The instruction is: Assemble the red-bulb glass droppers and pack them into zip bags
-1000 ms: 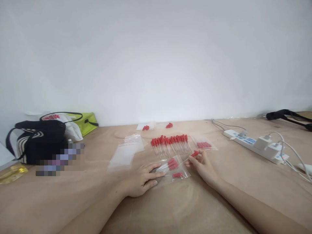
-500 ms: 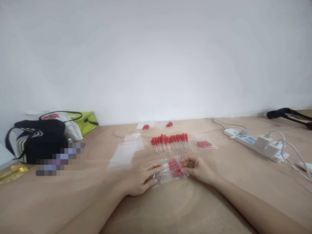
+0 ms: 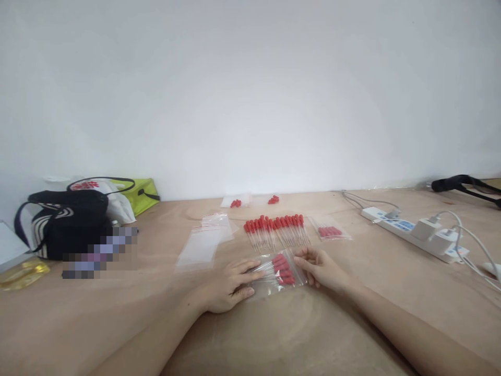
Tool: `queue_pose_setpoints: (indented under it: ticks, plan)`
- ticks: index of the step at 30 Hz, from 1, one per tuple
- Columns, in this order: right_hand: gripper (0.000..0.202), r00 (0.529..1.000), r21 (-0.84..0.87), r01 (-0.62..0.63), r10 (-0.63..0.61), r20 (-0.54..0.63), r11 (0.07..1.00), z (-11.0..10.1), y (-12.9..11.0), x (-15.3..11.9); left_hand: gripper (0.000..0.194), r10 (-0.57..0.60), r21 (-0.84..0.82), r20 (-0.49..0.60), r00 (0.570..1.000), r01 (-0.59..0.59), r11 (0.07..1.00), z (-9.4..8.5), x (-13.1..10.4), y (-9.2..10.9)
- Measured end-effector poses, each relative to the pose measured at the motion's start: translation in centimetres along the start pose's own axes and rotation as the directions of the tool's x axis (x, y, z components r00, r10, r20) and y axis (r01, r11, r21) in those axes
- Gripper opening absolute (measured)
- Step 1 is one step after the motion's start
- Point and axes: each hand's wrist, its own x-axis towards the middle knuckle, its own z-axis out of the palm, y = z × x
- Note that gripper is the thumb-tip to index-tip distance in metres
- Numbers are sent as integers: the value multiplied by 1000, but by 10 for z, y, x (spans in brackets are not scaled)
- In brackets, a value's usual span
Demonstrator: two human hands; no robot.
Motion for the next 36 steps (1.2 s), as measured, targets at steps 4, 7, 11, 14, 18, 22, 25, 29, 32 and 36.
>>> queue_pose_setpoints:
  ticks: [4,7,11,14,18,22,25,29,32,36]
  plan:
    - [23,992,-79,-95,88,-90,992,0,-2,13,38,27,-11,-10,1000,-28,1000,-1,0,-1]
    - [22,986,-168,-154,161,32,974,1,-4,26,38,53,-26,-15,998,-54,998,0,0,-2]
    - [27,972,-161,-167,190,139,973,5,-5,35,37,69,-56,-7,998,-69,996,1,-2,-3]
    - [25,970,31,-90,80,231,995,6,-8,31,45,35,-115,-14,999,-37,993,0,-4,-3]
    - [25,970,379,-62,-33,240,923,-3,-18,22,58,-43,-136,-149,988,23,990,0,-7,-8]
    - [16,999,548,41,-15,-51,835,-32,-25,28,48,-240,99,-387,890,299,949,-4,-4,-21]
    - [10,911,515,225,9,-412,827,-57,-20,40,46,-520,171,-504,689,670,722,-10,-3,-33]
    - [4,731,386,221,110,-674,896,-73,-5,52,51,-766,147,-468,440,894,423,-16,-6,-51]
    - [6,667,308,126,150,-730,943,-71,3,55,61,-829,110,-430,357,932,345,-15,-9,-62]
    - [5,659,179,-9,140,-739,984,-67,6,54,67,-854,124,-389,346,938,323,-12,-10,-68]
